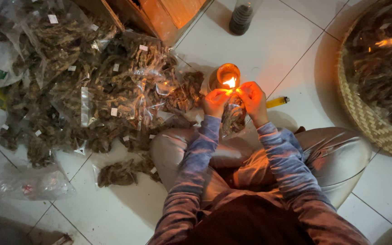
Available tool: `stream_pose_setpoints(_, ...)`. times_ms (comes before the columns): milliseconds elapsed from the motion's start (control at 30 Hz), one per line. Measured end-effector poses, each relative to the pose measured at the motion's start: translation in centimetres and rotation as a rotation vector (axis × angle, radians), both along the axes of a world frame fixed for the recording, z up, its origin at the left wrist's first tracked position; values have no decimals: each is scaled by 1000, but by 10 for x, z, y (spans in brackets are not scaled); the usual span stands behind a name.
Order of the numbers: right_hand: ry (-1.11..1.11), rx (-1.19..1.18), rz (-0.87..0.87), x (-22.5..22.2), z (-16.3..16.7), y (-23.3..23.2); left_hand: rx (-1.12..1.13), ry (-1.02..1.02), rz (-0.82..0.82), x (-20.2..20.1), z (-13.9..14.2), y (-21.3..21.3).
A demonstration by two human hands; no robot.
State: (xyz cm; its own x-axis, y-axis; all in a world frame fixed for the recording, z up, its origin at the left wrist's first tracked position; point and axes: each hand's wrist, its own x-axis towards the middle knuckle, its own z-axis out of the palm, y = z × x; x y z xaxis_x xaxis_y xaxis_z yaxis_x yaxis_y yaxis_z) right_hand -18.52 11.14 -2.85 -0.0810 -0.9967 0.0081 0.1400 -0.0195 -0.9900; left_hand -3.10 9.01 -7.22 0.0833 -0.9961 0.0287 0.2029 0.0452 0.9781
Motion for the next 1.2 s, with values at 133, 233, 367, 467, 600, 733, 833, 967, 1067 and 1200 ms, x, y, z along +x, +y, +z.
stream_pose_setpoints(133, -18, 3, -14, 2, -3, -3, 20, 36, -20, 1, -5, -3)
stream_pose_setpoints(233, -64, 28, -12, 2, -3, -3, 15, 45, -25, 2, -7, -3)
stream_pose_setpoints(367, -96, 31, -10, 1, 0, -2, 40, 77, -34, 2, -9, -2)
stream_pose_setpoints(467, -112, 56, 0, 2, 4, -2, 12, 47, -22, 2, -9, -2)
stream_pose_setpoints(600, -104, 70, -1, 2, 7, -1, -21, -17, 31, 2, -10, 1)
stream_pose_setpoints(733, -109, 79, -2, 3, 8, 0, 20, -50, 64, 2, -13, 5)
stream_pose_setpoints(833, -100, 3, 2, 3, 7, 1, 1, -43, 89, 3, -16, 8)
stream_pose_setpoints(967, -15, 55, -12, 2, 7, 1, -6, 55, 60, 6, -18, 11)
stream_pose_setpoints(1067, -41, 10, 12, 1, 8, 0, -5, 29, 66, 6, -19, 14)
stream_pose_setpoints(1200, -81, 17, 43, 1, 8, 0, -50, -18, 80, 7, -19, 19)
